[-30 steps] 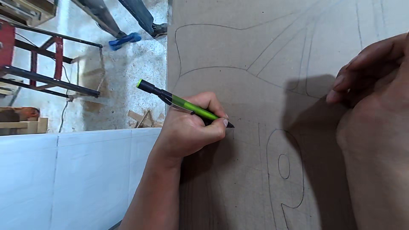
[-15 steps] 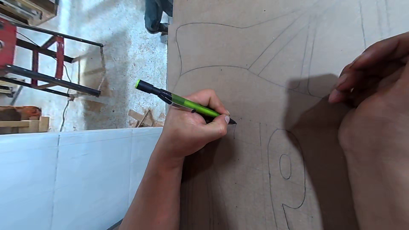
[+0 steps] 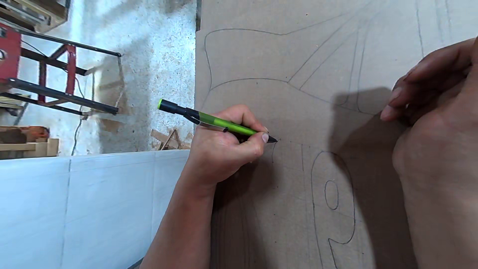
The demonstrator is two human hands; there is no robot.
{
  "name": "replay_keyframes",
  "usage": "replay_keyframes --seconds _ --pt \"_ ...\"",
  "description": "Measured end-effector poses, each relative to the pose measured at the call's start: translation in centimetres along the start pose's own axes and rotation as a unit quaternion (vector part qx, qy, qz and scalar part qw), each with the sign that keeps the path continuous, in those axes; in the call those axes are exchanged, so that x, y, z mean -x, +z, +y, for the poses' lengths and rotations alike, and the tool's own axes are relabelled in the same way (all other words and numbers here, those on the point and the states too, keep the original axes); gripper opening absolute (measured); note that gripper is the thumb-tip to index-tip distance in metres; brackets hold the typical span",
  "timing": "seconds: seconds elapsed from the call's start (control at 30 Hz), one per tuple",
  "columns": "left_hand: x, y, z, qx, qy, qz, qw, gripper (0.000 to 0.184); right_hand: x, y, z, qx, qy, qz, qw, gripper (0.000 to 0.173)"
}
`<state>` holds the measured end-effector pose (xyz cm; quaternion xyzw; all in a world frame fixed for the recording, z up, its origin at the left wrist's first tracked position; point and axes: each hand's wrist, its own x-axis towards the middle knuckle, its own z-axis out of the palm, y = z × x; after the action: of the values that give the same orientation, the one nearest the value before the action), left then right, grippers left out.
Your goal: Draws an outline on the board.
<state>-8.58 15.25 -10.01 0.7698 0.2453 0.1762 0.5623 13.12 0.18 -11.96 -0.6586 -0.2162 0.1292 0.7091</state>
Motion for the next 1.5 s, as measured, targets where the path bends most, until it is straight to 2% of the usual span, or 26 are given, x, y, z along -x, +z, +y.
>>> replay_keyframes --seconds 0.53,0.77,0.87,0.93,1.0,1.1,1.17,1.27,1.37,1.5 --pt "-0.4 -0.3 -0.5 0.003 0.020 -0.014 1.000 0.003 0.0 0.1 -0.1 0.007 -0.001 0.000 1.000 0.043" --pt "-0.6 -1.1 -1.6 0.100 0.062 -0.003 0.993 0.004 0.0 0.2 -0.5 0.005 0.008 0.000 1.000 0.046" --pt "0.2 0.1 -0.9 0.068 0.042 0.069 0.994 0.002 0.1 0.2 -0.8 0.002 -0.002 -0.002 1.000 0.048" --pt "1.8 2.4 0.8 0.014 -0.028 0.162 0.986 0.002 0.1 0.4 -1.2 -0.007 -0.002 -0.001 1.000 0.050" --pt "3.8 5.5 2.2 -0.008 -0.097 0.259 0.961 0.005 0.1 0.4 -1.4 -0.012 0.004 0.001 1.000 0.050" --pt "5.0 9.9 2.8 0.031 -0.108 0.372 0.921 0.003 0.2 0.4 -1.5 -0.015 0.015 0.006 1.000 0.049" --pt "4.6 11.3 2.8 0.014 -0.108 0.424 0.899 0.003 0.4 0.4 -1.5 0.001 0.020 0.003 1.000 0.049" --pt "4.4 11.8 2.8 -0.005 -0.107 0.442 0.891 0.005 -0.2 0.6 -1.0 0.063 -0.007 -0.028 0.998 0.047" --pt "4.8 11.7 2.6 -0.019 -0.097 0.432 0.896 0.008 -4.2 1.8 -0.6 0.119 0.011 -0.122 0.985 0.051" --pt "4.4 11.6 2.2 -0.030 -0.080 0.436 0.896 0.008 -8.8 3.3 -0.1 0.050 0.012 -0.161 0.986 0.049"
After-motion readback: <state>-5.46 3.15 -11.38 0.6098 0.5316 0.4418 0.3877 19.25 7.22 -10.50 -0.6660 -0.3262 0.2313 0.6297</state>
